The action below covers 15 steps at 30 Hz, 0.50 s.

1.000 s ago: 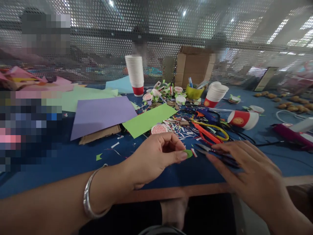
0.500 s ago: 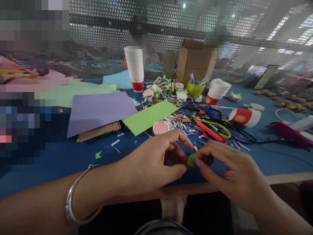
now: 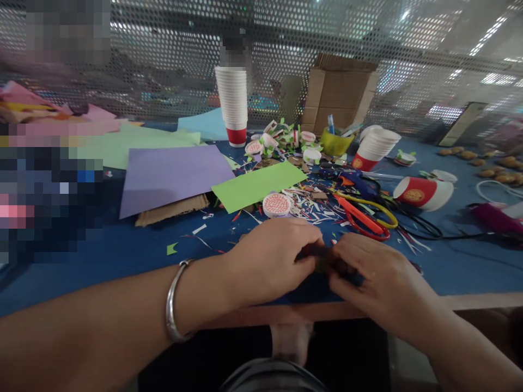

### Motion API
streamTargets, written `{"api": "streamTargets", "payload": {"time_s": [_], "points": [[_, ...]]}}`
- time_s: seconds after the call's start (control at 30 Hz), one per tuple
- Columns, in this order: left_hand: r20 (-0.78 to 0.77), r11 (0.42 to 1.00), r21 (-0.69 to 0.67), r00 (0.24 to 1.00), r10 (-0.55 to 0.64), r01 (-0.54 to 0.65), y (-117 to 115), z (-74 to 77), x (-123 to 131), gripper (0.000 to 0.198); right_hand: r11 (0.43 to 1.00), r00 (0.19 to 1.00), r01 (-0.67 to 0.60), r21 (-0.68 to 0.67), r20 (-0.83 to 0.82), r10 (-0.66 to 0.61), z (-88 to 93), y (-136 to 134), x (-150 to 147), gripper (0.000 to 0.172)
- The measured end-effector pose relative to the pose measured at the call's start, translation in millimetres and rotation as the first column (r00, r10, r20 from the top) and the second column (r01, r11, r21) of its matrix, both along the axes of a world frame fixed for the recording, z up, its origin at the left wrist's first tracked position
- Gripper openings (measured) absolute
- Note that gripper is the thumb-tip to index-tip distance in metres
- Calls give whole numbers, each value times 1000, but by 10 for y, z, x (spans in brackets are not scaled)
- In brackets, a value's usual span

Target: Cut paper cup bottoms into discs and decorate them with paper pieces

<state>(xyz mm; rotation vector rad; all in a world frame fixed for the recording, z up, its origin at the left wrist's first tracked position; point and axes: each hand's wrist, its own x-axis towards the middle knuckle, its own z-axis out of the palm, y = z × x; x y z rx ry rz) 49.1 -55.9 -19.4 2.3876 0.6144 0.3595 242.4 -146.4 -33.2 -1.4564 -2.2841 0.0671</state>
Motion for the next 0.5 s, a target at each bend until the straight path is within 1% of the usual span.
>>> {"api": "streamTargets", "payload": {"time_s": [0.13, 0.23, 0.37, 0.5], "points": [[-59, 999, 32, 998, -33, 35, -15, -29, 74, 15, 991, 997, -47, 125, 70, 38, -31, -8, -7, 18], [-123, 993, 97, 991, -48, 60, -25, -22, 102, 12, 982, 995, -70, 177, 89, 55, -55, -35, 1, 19], [-148, 964, 221, 982, -119, 150, -13, 8, 106, 15, 973, 992, -101, 206, 92, 84, -65, -70, 18, 20], [-189, 938, 282, 970, -153, 203, 19, 40, 103, 17, 972, 989, -132, 197, 95, 115, -56, -90, 44, 20]]}}
